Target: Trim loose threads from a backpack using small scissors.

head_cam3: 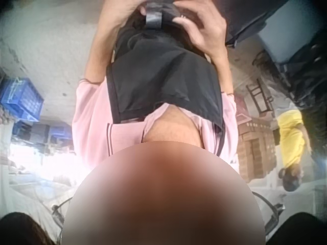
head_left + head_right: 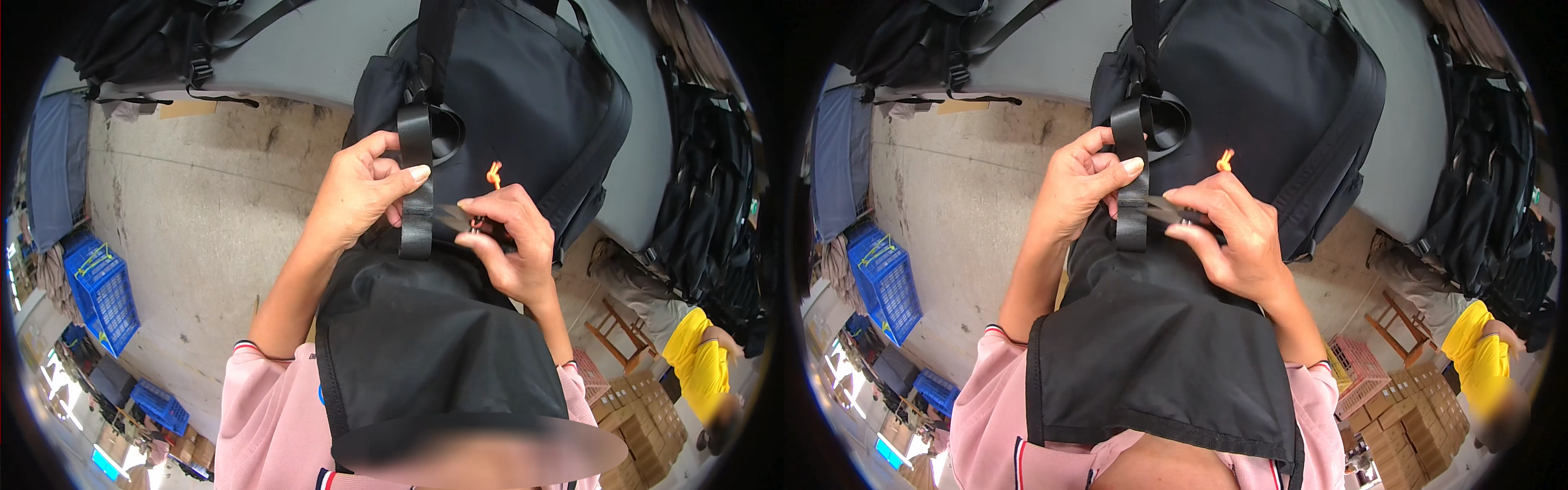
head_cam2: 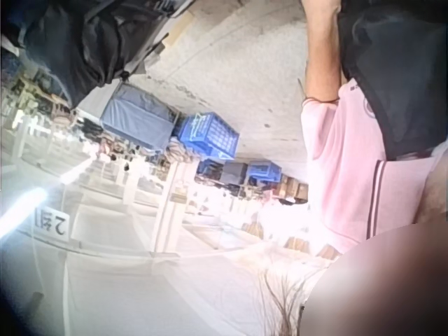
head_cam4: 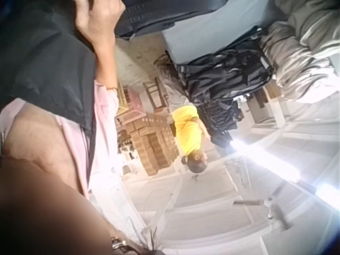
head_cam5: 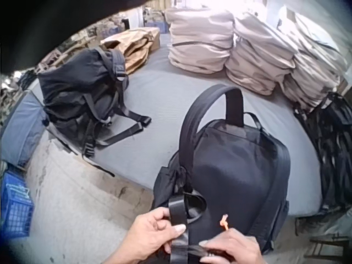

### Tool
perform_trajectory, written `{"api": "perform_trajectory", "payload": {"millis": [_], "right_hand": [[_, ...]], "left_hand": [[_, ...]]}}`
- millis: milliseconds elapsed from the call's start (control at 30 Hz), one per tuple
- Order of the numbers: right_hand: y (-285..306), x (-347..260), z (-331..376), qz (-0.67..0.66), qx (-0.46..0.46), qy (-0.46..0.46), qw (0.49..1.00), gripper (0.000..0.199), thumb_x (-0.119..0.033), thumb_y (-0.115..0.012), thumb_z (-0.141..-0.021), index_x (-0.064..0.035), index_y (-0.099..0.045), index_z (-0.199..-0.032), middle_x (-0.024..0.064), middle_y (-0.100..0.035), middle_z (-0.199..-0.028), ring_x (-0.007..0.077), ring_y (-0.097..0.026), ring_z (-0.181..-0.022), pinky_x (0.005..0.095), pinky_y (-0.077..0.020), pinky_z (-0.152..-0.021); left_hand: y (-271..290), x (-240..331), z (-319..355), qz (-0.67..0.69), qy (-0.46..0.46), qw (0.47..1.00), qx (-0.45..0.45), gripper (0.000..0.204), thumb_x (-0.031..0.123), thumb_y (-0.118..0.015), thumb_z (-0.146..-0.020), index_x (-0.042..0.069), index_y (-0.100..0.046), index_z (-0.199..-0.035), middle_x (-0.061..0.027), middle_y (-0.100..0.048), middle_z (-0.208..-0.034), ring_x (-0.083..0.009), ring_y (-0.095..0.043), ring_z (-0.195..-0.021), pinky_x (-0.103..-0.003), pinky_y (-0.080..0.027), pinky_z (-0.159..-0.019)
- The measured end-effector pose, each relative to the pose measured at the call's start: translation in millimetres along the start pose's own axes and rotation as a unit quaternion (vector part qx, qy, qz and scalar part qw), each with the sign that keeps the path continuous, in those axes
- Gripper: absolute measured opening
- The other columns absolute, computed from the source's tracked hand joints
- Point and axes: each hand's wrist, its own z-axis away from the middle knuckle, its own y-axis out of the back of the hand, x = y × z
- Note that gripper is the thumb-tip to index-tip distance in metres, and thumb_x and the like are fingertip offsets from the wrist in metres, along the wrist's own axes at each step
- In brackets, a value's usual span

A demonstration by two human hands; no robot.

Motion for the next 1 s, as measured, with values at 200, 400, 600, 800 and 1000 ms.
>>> {"api": "perform_trajectory", "payload": {"millis": [200,400,600,800,1000], "right_hand": [[-12,-4,5,0.019,-0.019,0.024,0.999,0.049,0.011,-0.062,-0.051,-0.0068,-0.065,-0.097,0.0058,-0.048,-0.069,0.019,-0.053,-0.056,0.0316,-0.0435,-0.047],[-5,5,-9,-0.407,0.123,-0.263,0.866,0.012,-0.009,-0.067,-0.081,-0.0005,-0.059,-0.083,-0.0023,-0.048,-0.069,0.0045,-0.04,-0.052,0.0201,-0.0294,-0.046],[-5,17,-7,-0.633,0.081,-0.356,0.683,0.014,-0.013,-0.061,-0.088,-0.0043,-0.055,-0.095,-0.0023,-0.05,-0.069,0.0007,-0.037,-0.048,0.0161,-0.028,-0.044],[-6,16,1,-0.107,0.246,-0.154,0.951,0.038,-0.004,-0.066,-0.082,-0.0011,-0.047,-0.115,0.0042,-0.053,-0.091,0.0097,-0.054,-0.072,0.0209,-0.0449,-0.063],[4,18,-8,0.03,0.142,-0.109,0.983,0.027,-0.004,-0.073,-0.071,-0.002,-0.059,-0.094,0.009,-0.054,-0.083,0.0181,-0.054,-0.061,0.0273,-0.0451,-0.055]], "left_hand": [[-16,0,-4,0.055,-0.004,0.997,-0.044,0.037,0.01,-0.064,-0.086,-0.001,-0.048,-0.118,-0.0007,-0.058,-0.071,-0.0053,-0.051,-0.053,-0.019,-0.045,-0.048],[-22,-15,12,-0.236,-0.372,0.882,0.167,0.04,0.007,-0.063,-0.08,0.002,-0.054,-0.119,-0.0123,-0.055,-0.108,-0.0226,-0.054,-0.102,-0.035,-0.042,-0.089],[-28,-11,1,-0.387,-0.367,0.845,0.041,0.011,0.013,-0.069,-0.076,0.005,-0.065,-0.083,-0.0033,-0.066,-0.074,-0.0166,-0.063,-0.073,-0.046,-0.027,-0.102],[-28,0,-5,-0.309,-0.247,0.917,0.052,0.016,0.013,-0.064,-0.084,0.001,-0.066,-0.092,-0.0005,-0.064,-0.062,-0.0089,-0.059,-0.066,-0.04,-0.029,-0.102],[-30,4,-7,-0.322,-0.219,0.92,0.046,0.018,0.013,-0.063,-0.085,0.0,-0.066,-0.097,0.0004,-0.059,-0.057,-0.0078,-0.056,-0.059,-0.036,-0.03,-0.099]]}}
